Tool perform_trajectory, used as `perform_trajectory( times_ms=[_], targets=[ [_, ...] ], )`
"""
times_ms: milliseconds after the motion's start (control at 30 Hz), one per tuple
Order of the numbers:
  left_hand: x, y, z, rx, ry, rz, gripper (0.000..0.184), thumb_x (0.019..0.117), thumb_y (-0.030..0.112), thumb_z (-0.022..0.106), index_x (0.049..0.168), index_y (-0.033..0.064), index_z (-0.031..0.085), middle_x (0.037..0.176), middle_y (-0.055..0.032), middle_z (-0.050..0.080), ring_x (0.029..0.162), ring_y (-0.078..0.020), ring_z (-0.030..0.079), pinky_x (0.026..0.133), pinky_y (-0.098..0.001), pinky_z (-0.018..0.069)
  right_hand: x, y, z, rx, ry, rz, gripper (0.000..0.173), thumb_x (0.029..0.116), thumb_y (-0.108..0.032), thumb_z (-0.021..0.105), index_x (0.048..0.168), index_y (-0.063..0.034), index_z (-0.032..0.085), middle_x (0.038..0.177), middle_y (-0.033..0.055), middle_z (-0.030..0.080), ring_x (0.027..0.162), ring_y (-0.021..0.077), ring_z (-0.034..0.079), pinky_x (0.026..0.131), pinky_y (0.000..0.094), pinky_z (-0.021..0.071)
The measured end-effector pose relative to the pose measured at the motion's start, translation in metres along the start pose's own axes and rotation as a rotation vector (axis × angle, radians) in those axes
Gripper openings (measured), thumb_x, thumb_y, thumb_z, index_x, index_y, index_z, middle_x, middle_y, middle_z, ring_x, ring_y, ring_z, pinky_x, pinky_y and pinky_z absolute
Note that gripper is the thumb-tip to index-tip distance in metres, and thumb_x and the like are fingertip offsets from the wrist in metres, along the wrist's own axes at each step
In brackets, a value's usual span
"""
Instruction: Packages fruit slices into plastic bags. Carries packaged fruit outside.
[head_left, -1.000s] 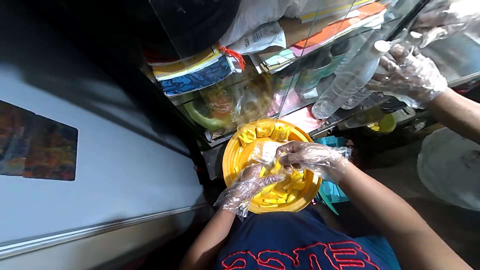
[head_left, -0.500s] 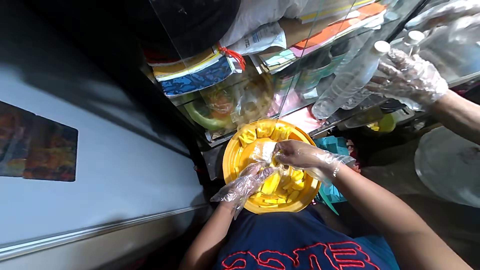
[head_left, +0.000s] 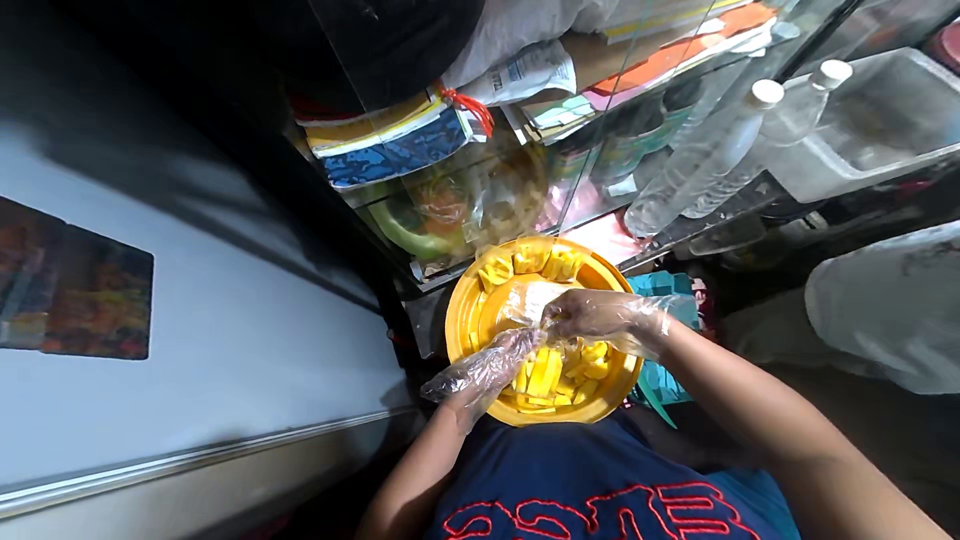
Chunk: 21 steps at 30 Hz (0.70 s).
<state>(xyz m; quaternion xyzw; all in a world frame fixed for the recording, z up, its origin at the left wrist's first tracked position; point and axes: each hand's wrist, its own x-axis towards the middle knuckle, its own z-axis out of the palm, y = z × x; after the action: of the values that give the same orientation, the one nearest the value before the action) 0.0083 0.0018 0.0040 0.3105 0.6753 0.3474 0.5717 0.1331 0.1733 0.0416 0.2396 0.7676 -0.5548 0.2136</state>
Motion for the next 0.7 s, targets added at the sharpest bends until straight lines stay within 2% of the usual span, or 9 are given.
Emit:
perform_trajectory(
  times_ms=[167,233,333,433,567,667,700],
  targets=[
    [0.001,-0.004,0.002,0.007,0.038,-0.041,0.049,0.1090,0.039,0.043,0.145,0.0070,0.052,0.143,-0.0109,0.055,0.130,-0.0129,0.053,0.109,-0.0336,0.0427,0.005,0.009,0.000,0.102,-0.084,-0.006,0.020,0.1050,-0.010,0.052,0.093,-0.0031,0.066,0.068,-0.0028,0.054,0.056,0.0011,0.047,0.054,0.0179,0.0410],
    [-0.001,-0.007,0.005,0.020,0.050,-0.037,0.051,0.1086,0.042,0.043,0.146,0.0073,0.051,0.147,-0.0115,0.053,0.135,-0.0152,0.050,0.113,-0.0363,0.0402,0.001,0.005,0.003,0.132,-0.108,0.029,0.018,0.1050,-0.008,0.051,0.095,-0.0023,0.066,0.070,-0.0035,0.053,0.058,0.0003,0.047,0.055,0.0171,0.0409],
    [-0.002,-0.010,0.009,0.075,0.044,-0.026,0.053,0.1089,0.044,0.040,0.146,0.0071,0.052,0.148,-0.0119,0.052,0.137,-0.0164,0.048,0.115,-0.0372,0.0377,0.002,0.010,0.004,0.112,-0.153,0.040,0.017,0.1047,-0.009,0.052,0.099,-0.0015,0.066,0.071,-0.0037,0.052,0.058,-0.0001,0.046,0.055,0.0173,0.0399],
    [-0.003,-0.009,0.009,0.104,0.019,-0.027,0.053,0.1097,0.042,0.039,0.145,0.0056,0.052,0.149,-0.0135,0.052,0.138,-0.0173,0.047,0.116,-0.0379,0.0362,0.003,0.012,0.003,0.054,-0.216,0.026,0.021,0.1069,-0.012,0.048,0.105,-0.0004,0.065,0.076,-0.0016,0.053,0.062,0.0013,0.047,0.059,0.0188,0.0415],
    [-0.001,-0.008,0.009,0.135,0.031,-0.068,0.056,0.1095,0.045,0.037,0.147,0.0047,0.050,0.151,-0.0152,0.050,0.140,-0.0206,0.045,0.116,-0.0415,0.0354,0.005,0.011,0.002,0.000,-0.243,0.013,0.024,0.1093,-0.015,0.043,0.103,-0.0011,0.062,0.075,-0.0001,0.052,0.059,0.0031,0.047,0.057,0.0199,0.0414],
    [0.000,-0.003,0.006,0.181,0.038,-0.097,0.058,0.1097,0.046,0.035,0.147,0.0052,0.049,0.152,-0.0158,0.048,0.143,-0.0223,0.043,0.118,-0.0439,0.0336,0.009,0.008,0.005,0.002,-0.192,-0.005,0.020,0.1084,-0.014,0.048,0.104,-0.0006,0.062,0.074,0.0011,0.054,0.059,0.0040,0.049,0.056,0.0200,0.0419],
    [0.000,-0.003,0.006,0.196,0.047,-0.084,0.057,0.1099,0.046,0.035,0.146,0.0050,0.051,0.150,-0.0159,0.050,0.142,-0.0224,0.044,0.118,-0.0436,0.0342,0.010,0.009,0.006,0.006,-0.176,-0.018,0.020,0.1074,-0.015,0.050,0.100,-0.0014,0.063,0.072,0.0003,0.055,0.059,0.0031,0.049,0.056,0.0194,0.0418]
  ],
)
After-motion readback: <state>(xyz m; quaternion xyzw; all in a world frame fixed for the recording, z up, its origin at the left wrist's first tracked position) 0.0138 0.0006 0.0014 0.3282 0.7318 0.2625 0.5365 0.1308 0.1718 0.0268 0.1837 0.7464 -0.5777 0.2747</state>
